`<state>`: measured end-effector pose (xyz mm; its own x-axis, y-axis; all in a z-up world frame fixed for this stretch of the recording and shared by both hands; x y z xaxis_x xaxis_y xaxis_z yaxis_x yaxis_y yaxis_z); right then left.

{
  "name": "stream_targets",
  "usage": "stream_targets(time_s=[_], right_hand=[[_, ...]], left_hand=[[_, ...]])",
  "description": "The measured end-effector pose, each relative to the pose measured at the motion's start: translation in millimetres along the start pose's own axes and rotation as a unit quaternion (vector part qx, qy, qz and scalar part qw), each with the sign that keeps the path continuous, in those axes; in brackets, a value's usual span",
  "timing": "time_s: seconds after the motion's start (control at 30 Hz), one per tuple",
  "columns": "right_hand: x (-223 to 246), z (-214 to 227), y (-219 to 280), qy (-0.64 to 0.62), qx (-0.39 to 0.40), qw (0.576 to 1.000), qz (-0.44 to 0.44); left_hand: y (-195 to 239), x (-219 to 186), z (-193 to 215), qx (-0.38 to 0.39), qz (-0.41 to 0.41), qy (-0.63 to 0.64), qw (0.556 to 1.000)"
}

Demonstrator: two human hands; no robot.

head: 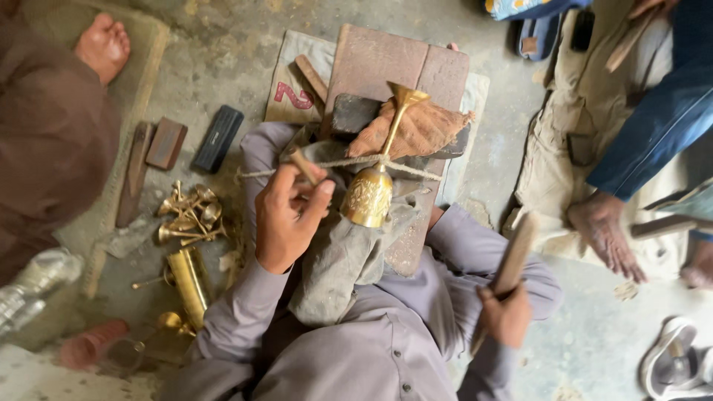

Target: The person sits on the floor and uses a wooden mallet to repeatedly strike a brass candlestick held against a wooden block. They adjust the candlestick's position occasionally to work on different areas of the stem and base.

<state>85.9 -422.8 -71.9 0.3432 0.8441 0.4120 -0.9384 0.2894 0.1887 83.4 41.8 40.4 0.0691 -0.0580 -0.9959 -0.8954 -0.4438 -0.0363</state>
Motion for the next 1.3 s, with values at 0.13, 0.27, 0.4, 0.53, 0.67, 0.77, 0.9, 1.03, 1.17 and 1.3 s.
stream_targets(time_s=[0.13,0.27,0.4,0.53,0.67,0.77,0.9,1.03,1.17,1.3], right_hand=[[6.0,-31.7,33.2,0.044,0.006,0.996,0.075],[99.2,-27.0,43.0,-0.135,0.015,0.968,0.213],[206.3,-33.4,36.3,-0.265,0.127,0.896,0.332],[265.9,-60.7,16.7,-0.376,0.265,0.834,0.306],[273.5,-70.6,15.3,-0.417,0.29,0.821,0.261],[272.6,-69.8,17.6,-0.358,0.158,0.888,0.24],[279.9,-62.9,33.8,-0.226,-0.025,0.941,0.252],[293.9,-55.2,43.1,-0.161,-0.074,0.937,0.302],[301.4,-55.1,52.7,-0.224,-0.03,0.92,0.32],[304.2,-51.8,57.2,-0.243,0.004,0.915,0.321]], left_hand=[[58.2,22.4,16.6,-0.058,-0.004,-0.084,0.995],[117.5,12.9,6.9,0.014,-0.166,-0.208,0.964],[143.6,13.6,-7.1,0.07,-0.244,-0.189,0.949],[144.8,10.3,-7.8,0.034,-0.322,-0.204,0.924],[146.6,13.0,-8.4,0.034,-0.326,-0.191,0.925],[142.8,16.2,-7.8,0.035,-0.32,-0.183,0.929],[143.6,17.5,-9.0,0.058,-0.316,-0.178,0.93],[142.4,18.2,-8.7,0.071,-0.322,-0.17,0.929],[142.4,19.4,-8.4,0.083,-0.314,-0.168,0.931],[137.8,11.9,-3.8,0.086,-0.291,-0.179,0.936]])
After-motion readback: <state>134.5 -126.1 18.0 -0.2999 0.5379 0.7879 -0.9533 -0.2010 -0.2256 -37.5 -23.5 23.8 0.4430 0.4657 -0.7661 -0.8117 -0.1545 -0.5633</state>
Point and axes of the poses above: each hand's wrist, its own y-axis away from the middle knuckle, its own z-axis out of the back of the hand, x = y × z, the point moved 7 cm from there along -y, towards the middle knuckle, and after that the axes turned 4 degrees about y, right-handed, at the moved point
